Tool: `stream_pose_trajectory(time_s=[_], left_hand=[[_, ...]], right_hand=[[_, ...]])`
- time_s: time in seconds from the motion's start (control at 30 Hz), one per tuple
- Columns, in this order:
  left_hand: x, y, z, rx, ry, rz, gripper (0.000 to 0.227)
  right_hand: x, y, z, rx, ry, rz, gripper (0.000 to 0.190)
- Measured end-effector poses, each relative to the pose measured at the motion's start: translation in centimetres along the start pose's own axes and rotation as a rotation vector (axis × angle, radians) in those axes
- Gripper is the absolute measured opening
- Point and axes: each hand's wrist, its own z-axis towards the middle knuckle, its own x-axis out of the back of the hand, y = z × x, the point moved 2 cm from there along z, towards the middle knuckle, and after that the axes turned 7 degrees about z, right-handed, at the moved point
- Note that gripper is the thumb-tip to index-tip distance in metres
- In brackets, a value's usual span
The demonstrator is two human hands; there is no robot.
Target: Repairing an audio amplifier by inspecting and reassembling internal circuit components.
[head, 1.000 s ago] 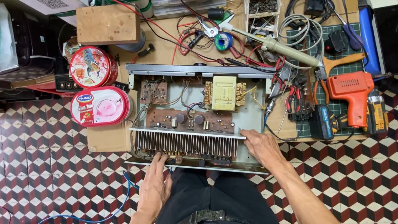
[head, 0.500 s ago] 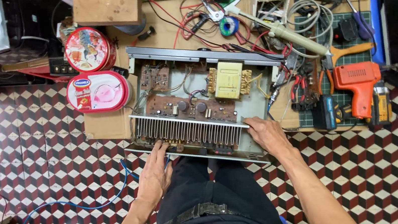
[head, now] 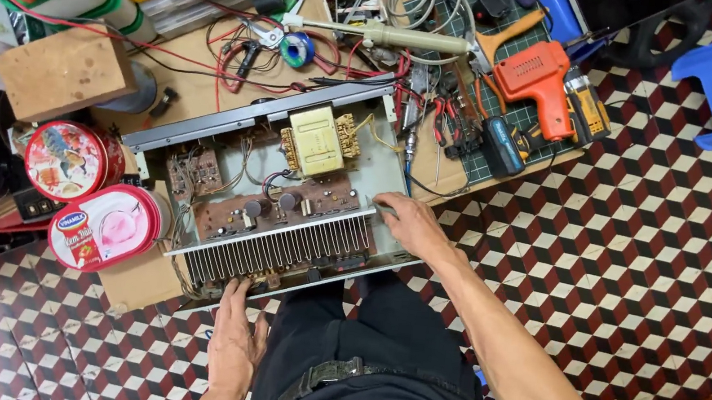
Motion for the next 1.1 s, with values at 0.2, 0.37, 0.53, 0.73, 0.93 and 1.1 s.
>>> stream_pose_trajectory(time_s=[0.2,0.37,0.53,0.73,0.93,1.1], left_hand=[[-0.3,-0.3,0.2,0.007,0.002,0.001,0.066],[-0.5,-0.7,0.3,-0.006,-0.008,0.012,0.067],[-0.4,-0.5,0.3,-0.002,-0.008,0.009,0.066],[-0.6,-0.7,0.4,0.023,-0.035,0.037,0.064],[-0.7,-0.7,0.3,-0.020,0.001,0.037,0.064],[-0.2,0.0,0.4,0.049,-0.042,0.016,0.066]], right_hand=[[-1.0,1.0,-0.1,0.271,0.098,-0.104,0.035],[-1.2,1.6,0.1,0.230,0.114,-0.106,0.028],[-1.2,1.7,0.2,0.207,0.112,-0.093,0.027],[-1.0,2.2,0.2,0.224,0.084,-0.108,0.027],[0.9,-0.7,-1.8,0.021,0.139,0.120,0.037],[0.9,-0.8,-2.2,-0.052,0.199,0.145,0.034]])
